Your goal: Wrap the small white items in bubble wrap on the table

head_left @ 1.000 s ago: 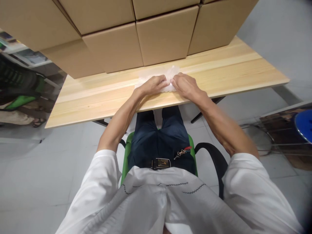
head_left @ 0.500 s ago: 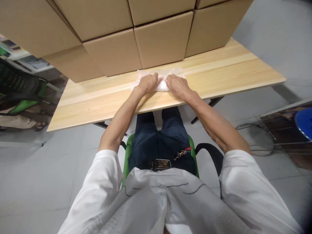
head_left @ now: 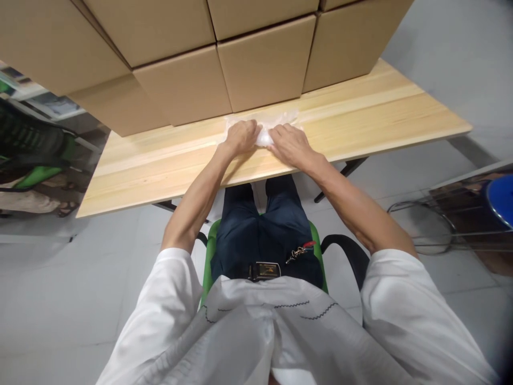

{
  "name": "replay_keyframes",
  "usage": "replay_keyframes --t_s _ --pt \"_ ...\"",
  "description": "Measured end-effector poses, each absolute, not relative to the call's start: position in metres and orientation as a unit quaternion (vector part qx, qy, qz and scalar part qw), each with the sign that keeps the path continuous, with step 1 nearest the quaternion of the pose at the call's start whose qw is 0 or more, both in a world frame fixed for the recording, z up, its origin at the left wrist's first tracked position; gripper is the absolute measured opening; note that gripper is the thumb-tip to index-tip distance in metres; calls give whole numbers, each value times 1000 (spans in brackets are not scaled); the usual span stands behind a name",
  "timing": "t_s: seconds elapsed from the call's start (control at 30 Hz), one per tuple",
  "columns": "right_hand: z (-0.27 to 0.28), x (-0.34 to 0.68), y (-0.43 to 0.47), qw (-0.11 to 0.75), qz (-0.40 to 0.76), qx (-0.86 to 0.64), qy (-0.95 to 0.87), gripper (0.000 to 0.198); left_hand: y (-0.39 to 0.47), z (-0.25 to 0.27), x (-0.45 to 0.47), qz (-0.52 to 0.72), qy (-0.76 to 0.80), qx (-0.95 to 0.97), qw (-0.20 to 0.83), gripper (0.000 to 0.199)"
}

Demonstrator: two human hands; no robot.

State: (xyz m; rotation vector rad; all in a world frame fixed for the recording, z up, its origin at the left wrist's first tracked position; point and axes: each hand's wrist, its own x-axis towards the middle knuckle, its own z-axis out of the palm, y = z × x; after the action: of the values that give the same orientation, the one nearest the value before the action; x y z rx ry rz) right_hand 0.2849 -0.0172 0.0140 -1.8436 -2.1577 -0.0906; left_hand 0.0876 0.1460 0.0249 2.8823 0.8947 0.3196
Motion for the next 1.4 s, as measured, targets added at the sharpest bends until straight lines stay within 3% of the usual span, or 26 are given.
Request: replay_keyframes --t_s 0.13,0.3,0.63,0.83,1.0,1.23,1.4 --pt "33 298 -7 141 33 -652 -744 58 111 31 78 118 284 951 23 58" --pt "54 317 7 115 91 -648 -748 50 107 42 83 98 225 968 60 55" --pt "26 308 -7 159 15 -625 -764 75 143 57 99 46 243 962 120 47" --pt "26 308 7 182 45 -659 -728 71 135 46 108 84 326 939 72 54" --pt "28 322 26 197 73 -683 -700 73 133 41 119 82 367 924 62 45" --pt "26 310 17 188 -8 -656 -731 69 141 43 131 105 396 900 146 38" --pt "8 296 3 220 0 -635 -740 75 142 54 134 73 410 891 181 43"
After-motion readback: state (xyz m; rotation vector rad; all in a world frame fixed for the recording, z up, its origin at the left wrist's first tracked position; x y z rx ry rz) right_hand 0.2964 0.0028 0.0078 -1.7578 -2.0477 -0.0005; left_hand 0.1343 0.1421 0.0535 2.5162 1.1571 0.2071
